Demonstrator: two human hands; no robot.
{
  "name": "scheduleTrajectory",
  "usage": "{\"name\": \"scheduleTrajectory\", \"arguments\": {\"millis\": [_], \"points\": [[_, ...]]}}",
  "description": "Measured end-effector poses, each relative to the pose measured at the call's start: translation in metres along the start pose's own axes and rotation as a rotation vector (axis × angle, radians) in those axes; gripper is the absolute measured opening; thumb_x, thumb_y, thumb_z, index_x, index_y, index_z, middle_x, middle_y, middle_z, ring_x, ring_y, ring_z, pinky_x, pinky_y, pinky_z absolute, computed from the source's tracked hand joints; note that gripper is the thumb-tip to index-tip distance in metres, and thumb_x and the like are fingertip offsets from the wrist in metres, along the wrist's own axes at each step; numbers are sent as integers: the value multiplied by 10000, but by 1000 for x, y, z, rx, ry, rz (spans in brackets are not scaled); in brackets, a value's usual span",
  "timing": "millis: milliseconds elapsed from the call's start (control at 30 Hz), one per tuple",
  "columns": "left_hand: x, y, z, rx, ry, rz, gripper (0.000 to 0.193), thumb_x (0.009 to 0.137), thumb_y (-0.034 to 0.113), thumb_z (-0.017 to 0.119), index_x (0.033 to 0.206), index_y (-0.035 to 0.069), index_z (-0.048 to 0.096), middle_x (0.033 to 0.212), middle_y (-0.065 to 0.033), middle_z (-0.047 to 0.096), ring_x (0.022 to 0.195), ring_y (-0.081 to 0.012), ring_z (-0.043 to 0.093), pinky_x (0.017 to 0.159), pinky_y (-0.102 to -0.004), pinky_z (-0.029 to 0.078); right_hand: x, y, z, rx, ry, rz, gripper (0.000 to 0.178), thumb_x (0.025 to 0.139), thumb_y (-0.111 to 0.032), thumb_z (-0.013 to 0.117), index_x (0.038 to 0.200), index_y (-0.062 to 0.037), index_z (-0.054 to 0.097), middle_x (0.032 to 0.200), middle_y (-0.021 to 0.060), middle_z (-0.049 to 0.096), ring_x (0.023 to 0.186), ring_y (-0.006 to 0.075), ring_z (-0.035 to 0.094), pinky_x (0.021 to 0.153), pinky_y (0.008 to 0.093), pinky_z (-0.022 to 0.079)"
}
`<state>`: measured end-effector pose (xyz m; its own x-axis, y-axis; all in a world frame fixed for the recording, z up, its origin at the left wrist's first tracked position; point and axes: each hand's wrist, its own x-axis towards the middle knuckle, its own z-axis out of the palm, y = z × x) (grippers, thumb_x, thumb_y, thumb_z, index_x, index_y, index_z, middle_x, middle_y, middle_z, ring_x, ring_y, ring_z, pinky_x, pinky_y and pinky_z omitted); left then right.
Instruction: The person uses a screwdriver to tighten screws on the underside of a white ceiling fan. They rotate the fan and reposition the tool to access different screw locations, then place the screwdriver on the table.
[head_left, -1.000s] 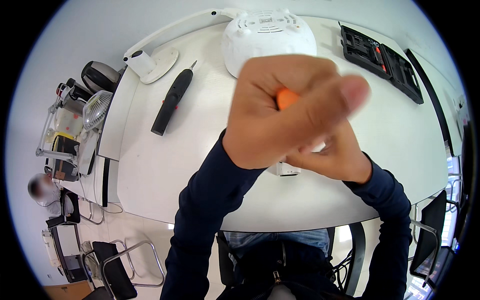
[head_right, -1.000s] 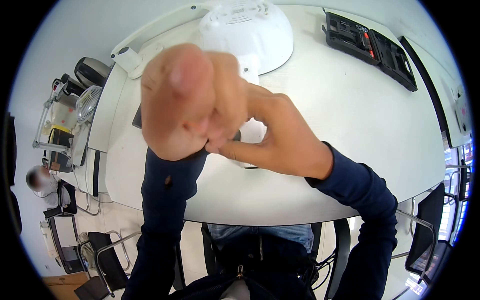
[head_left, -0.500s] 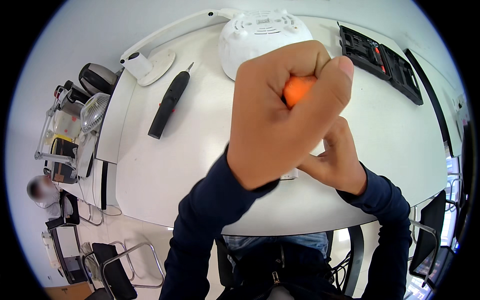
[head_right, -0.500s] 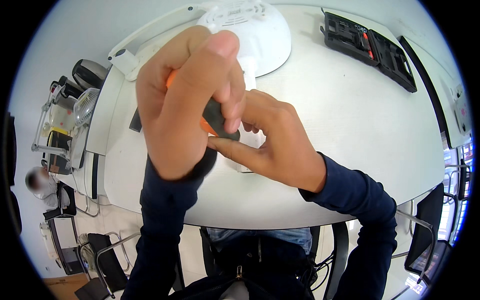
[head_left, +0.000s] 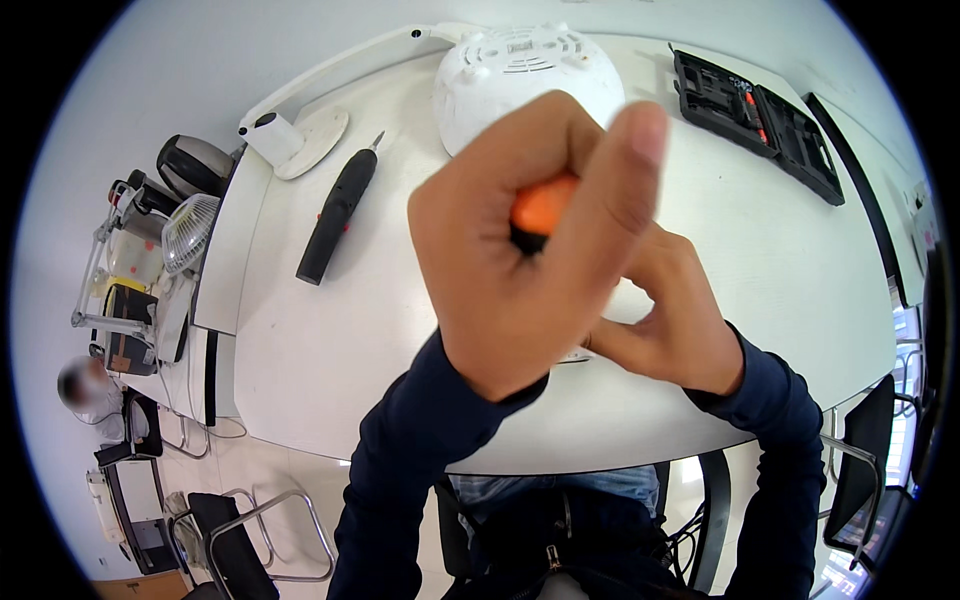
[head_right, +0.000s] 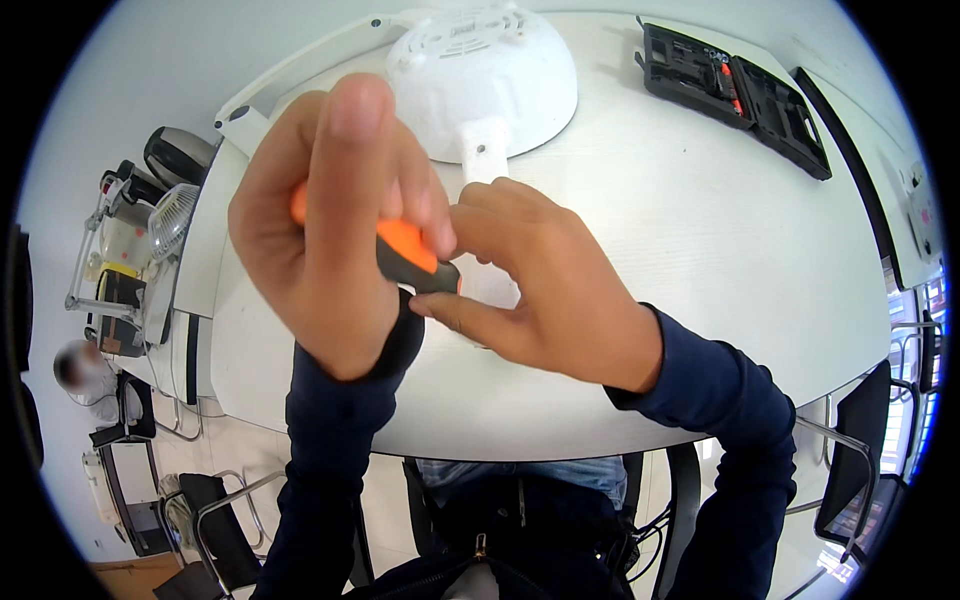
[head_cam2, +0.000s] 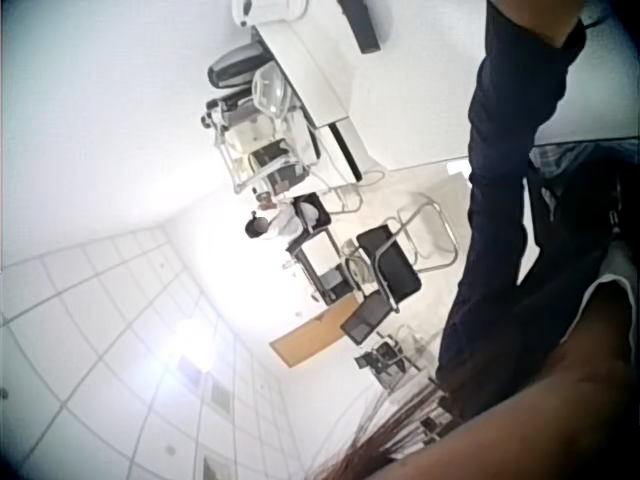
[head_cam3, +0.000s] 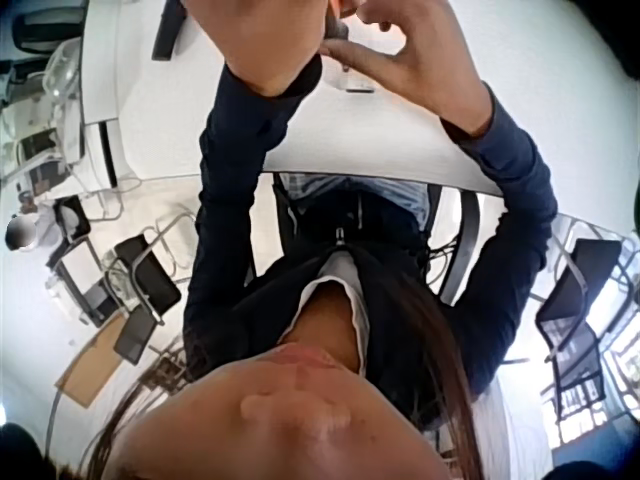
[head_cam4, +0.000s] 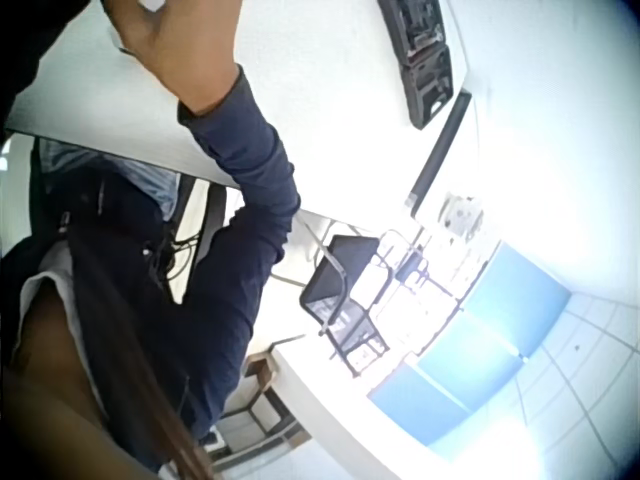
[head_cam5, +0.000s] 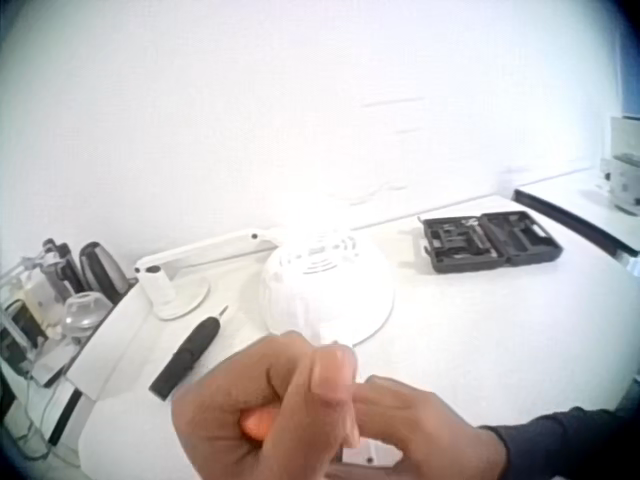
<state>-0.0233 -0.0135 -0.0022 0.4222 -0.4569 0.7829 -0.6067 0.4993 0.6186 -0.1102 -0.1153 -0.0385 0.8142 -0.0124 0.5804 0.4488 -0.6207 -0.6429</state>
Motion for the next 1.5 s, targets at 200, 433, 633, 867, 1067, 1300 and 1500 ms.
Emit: {"name": "scheduleTrajectory", "arguments": {"millis": [200, 433, 633, 867, 1067, 1300, 1500], "points": [[2, -6, -12, -321, -290, -30, 255, 889, 163, 387, 665, 52, 440, 523, -52, 479, 361, -91, 420, 357, -211, 348, -2, -6, 2, 75, 8, 67, 234, 646, -121, 702, 825, -30, 583, 765, 96, 571, 679, 244, 507, 607, 320, 398], [6, -9, -8, -518, -404, 54, 236, 867, 98, 439, 638, 40, 449, 515, -57, 481, 372, -111, 446, 366, -211, 350, 5, 1, -11, 141, -109, -111, 222, 664, -129, 692, 846, -29, 614, 845, 117, 600, 747, 282, 546, 660, 325, 425], [-2, 7, 5, -2, -21, 91, 350, 875, 153, 487, 553, 18, 469, 469, -41, 456, 379, -114, 461, 401, -217, 348, 1, 2, 4, 51, 90, -129, 231, 657, -162, 712, 832, -50, 612, 758, 86, 577, 658, 257, 501, 593, 301, 400], [5, -3, -7, -272, -314, 42, 385, 909, 159, 362, 542, 52, 403, 506, -71, 457, 373, -119, 440, 361, -214, 356, 3, 11, -6, 342, -112, -4, 238, 658, -150, 720, 848, -47, 621, 814, 68, 608, 669, 190, 529, 589, 278, 394], [6, 1, -16, -409, -378, -88, 360, 904, 163, 374, 564, 59, 428, 504, -68, 455, 368, -123, 443, 362, -210, 356, -2, 8, 0, 339, -92, 51, 273, 678, -162, 712, 903, -49, 604, 774, 58, 590, 627, 165, 471, 574, 256, 373], [-6, 17, 1, -117, -11, -108, 321, 877, 180, 417, 578, 64, 411, 484, -59, 440, 343, -116, 402, 345, -209, 333, 0, 5, 8, 295, 35, 29, 275, 646, -195, 735, 816, -45, 579, 713, 51, 556, 569, 164, 431, 516, 263, 356], [1, -3, -16, -652, -481, -133, 262, 863, 146, 454, 615, 64, 454, 573, -70, 500, 427, -115, 446, 386, -214, 363, 2, 4, -5, 244, -108, 112, 246, 629, -157, 717, 817, -49, 600, 725, 50, 564, 598, 166, 485, 518, 256, 382]]}}
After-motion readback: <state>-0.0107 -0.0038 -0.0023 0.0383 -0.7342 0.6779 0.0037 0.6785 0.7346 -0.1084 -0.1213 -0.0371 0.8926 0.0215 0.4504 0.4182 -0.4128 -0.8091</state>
